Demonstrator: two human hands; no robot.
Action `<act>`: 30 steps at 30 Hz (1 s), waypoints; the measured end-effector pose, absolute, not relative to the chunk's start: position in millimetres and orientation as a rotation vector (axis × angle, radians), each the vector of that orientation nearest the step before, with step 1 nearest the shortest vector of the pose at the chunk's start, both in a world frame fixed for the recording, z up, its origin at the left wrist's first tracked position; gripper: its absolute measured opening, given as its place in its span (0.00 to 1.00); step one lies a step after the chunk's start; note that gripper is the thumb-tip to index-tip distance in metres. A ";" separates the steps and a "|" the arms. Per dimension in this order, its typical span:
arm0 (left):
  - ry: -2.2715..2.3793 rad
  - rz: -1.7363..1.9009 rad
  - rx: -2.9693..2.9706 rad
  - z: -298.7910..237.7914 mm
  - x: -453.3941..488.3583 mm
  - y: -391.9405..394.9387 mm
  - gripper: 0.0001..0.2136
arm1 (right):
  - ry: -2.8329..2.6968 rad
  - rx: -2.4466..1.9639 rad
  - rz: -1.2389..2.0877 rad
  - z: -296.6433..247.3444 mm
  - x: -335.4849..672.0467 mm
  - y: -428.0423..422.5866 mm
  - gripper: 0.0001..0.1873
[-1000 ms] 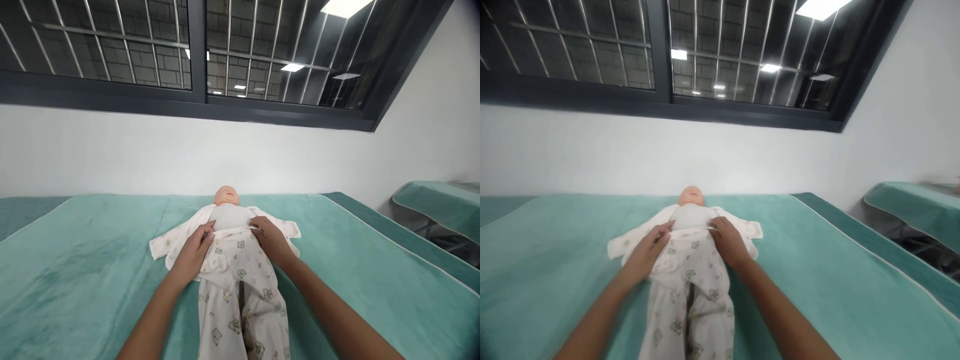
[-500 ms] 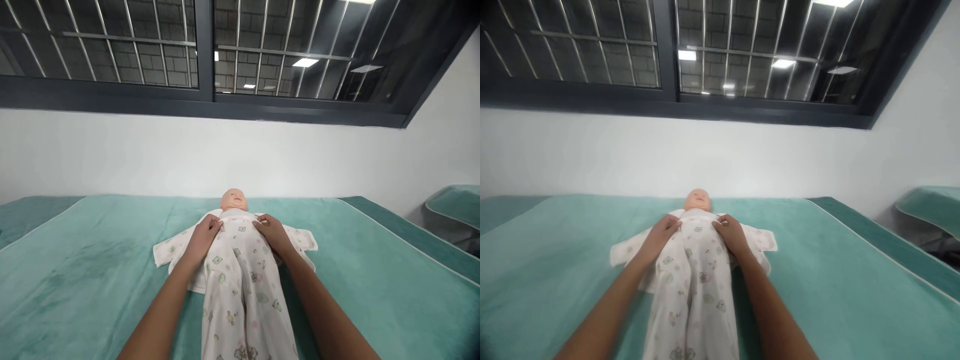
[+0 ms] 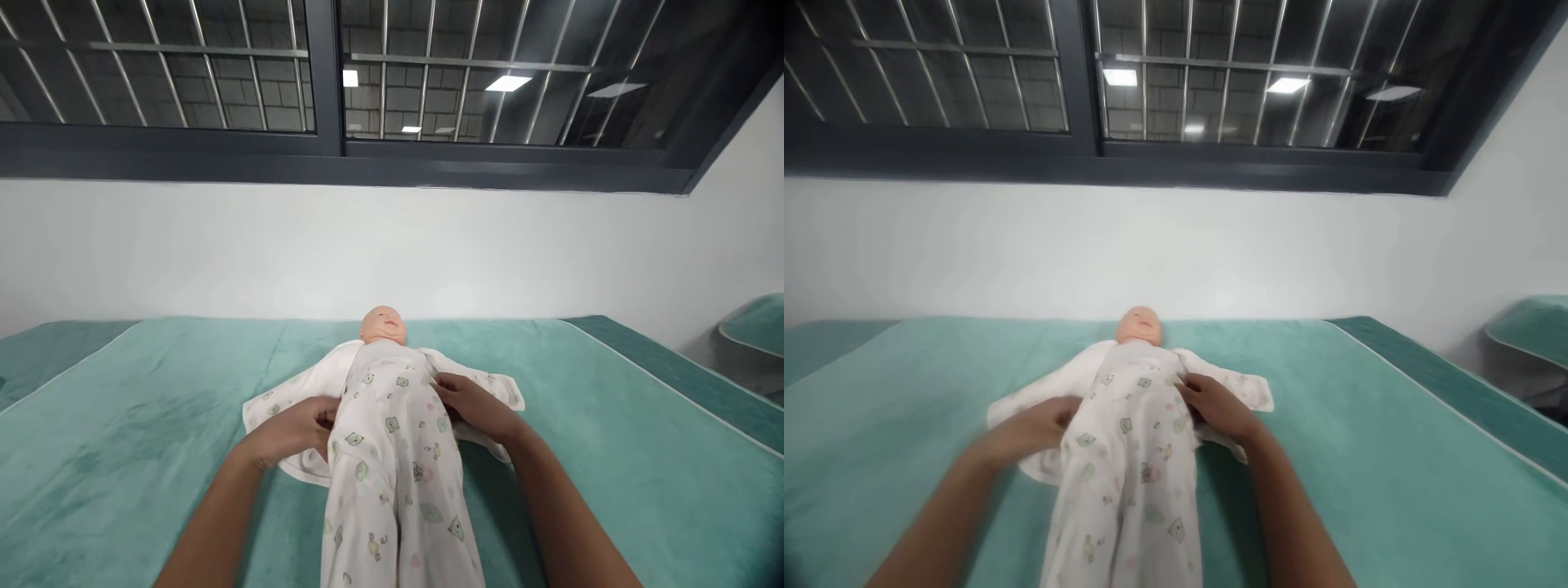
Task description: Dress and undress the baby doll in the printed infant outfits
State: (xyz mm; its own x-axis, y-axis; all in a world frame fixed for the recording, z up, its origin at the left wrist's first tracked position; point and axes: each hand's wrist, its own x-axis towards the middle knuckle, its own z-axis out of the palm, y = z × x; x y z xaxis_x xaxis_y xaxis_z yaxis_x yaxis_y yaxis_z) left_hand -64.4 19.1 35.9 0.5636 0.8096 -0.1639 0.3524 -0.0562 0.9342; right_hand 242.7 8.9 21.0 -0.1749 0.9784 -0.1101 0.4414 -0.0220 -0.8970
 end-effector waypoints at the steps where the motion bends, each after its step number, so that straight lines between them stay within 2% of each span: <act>1: 0.987 0.491 1.620 35.4 -64.6 19.3 0.12 | -1.647 -1.454 1.219 22.2 244.5 5.5 0.19; 11: 0.941 0.534 1.349 20.6 -57.6 17.1 0.14 | -1.484 -1.300 1.470 19.1 246.1 -8.6 0.09; 20: 0.938 0.560 1.421 18.7 -58.0 9.5 0.18 | -1.358 -1.207 1.418 9.2 233.3 -6.7 0.13; 30: 0.950 0.645 1.499 21.8 -54.8 8.4 0.09 | -1.441 -1.164 1.434 17.8 232.5 -12.8 0.14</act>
State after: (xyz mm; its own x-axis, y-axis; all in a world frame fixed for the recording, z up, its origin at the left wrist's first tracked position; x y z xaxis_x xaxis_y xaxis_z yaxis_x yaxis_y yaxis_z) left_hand -54.8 8.4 21.8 0.5149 0.8485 -0.1221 0.1992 0.0201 0.9798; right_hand 232.5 -12.8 17.8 -0.2783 0.9575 -0.0755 0.0803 -0.0552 -0.9952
